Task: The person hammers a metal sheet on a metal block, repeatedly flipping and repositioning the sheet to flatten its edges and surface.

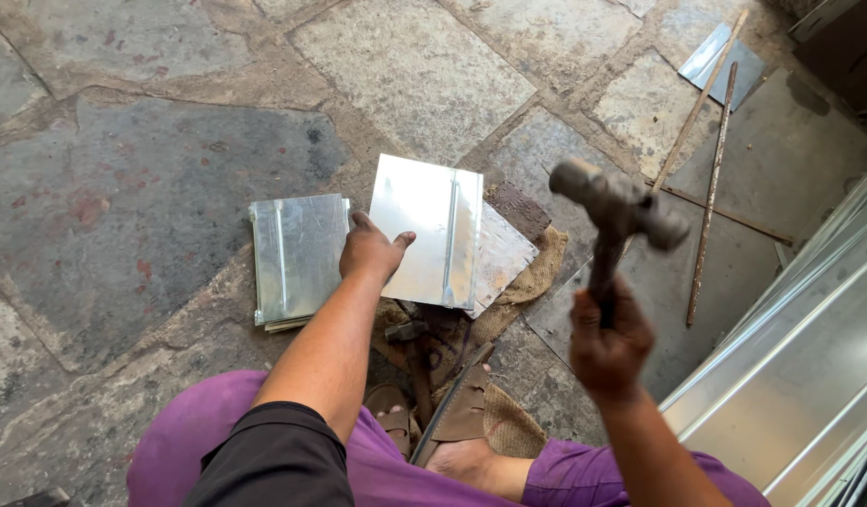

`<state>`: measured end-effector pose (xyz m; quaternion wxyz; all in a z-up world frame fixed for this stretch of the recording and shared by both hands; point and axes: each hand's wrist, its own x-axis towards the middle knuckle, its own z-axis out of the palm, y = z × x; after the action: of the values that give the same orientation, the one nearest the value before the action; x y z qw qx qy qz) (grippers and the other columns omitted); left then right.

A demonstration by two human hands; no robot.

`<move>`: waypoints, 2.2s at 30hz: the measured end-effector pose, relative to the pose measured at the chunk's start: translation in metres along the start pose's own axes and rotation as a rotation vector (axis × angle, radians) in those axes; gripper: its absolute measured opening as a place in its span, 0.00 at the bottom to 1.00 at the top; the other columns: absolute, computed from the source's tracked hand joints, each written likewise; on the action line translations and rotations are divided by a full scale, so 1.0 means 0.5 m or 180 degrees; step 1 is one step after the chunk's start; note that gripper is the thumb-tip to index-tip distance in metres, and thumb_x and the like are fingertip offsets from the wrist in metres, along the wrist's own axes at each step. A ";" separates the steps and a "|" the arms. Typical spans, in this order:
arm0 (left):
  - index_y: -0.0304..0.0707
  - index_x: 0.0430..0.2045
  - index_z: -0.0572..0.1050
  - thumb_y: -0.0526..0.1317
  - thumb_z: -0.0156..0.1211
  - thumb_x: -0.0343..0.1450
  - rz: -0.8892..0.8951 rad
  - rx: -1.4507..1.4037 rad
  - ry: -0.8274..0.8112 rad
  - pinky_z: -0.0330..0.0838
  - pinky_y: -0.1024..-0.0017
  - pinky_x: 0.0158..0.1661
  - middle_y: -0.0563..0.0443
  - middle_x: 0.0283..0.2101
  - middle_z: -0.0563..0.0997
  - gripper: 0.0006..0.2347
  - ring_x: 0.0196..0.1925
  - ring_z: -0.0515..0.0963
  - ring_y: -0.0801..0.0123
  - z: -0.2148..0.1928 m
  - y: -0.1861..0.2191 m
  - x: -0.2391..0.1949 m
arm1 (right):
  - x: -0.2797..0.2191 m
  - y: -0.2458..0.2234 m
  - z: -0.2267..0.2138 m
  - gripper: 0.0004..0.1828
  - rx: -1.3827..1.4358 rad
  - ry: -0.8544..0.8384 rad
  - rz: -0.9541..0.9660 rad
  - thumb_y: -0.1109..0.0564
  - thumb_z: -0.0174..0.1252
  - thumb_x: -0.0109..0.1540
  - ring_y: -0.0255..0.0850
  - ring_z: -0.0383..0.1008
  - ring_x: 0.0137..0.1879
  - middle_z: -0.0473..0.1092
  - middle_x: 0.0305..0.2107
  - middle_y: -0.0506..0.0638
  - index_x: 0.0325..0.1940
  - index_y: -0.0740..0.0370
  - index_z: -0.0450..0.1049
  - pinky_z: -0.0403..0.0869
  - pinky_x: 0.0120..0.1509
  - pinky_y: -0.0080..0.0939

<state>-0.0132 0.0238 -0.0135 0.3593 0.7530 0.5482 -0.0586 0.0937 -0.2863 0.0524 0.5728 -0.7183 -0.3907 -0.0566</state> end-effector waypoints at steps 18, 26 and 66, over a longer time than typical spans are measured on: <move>0.33 0.73 0.43 0.68 0.63 0.64 0.0236 0.0311 -0.0070 0.76 0.60 0.55 0.35 0.64 0.71 0.52 0.63 0.74 0.51 0.011 -0.009 0.030 | 0.043 0.005 0.017 0.18 0.0082 0.0274 -0.0121 0.55 0.57 0.72 0.32 0.65 0.28 0.70 0.27 0.46 0.65 0.62 0.71 0.65 0.31 0.32; 0.32 0.73 0.45 0.70 0.60 0.64 0.0401 0.0489 -0.0102 0.77 0.59 0.54 0.36 0.62 0.73 0.51 0.62 0.76 0.50 0.001 -0.017 0.022 | 0.070 -0.007 0.036 0.14 -0.1342 -0.1138 0.1139 0.54 0.58 0.67 0.35 0.70 0.24 0.76 0.25 0.51 0.55 0.58 0.78 0.68 0.26 0.36; 0.38 0.75 0.43 0.61 0.66 0.67 0.0376 0.0289 -0.0251 0.69 0.59 0.63 0.31 0.66 0.69 0.48 0.67 0.71 0.45 0.015 -0.033 0.058 | 0.058 -0.096 -0.036 0.16 -0.0745 -0.0354 -0.0210 0.54 0.61 0.71 0.36 0.73 0.32 0.76 0.34 0.54 0.61 0.63 0.74 0.75 0.35 0.35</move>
<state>-0.0140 0.0443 -0.0406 0.3490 0.7966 0.4850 -0.0917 0.0903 -0.2857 0.1110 0.4604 -0.7690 -0.4361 -0.0808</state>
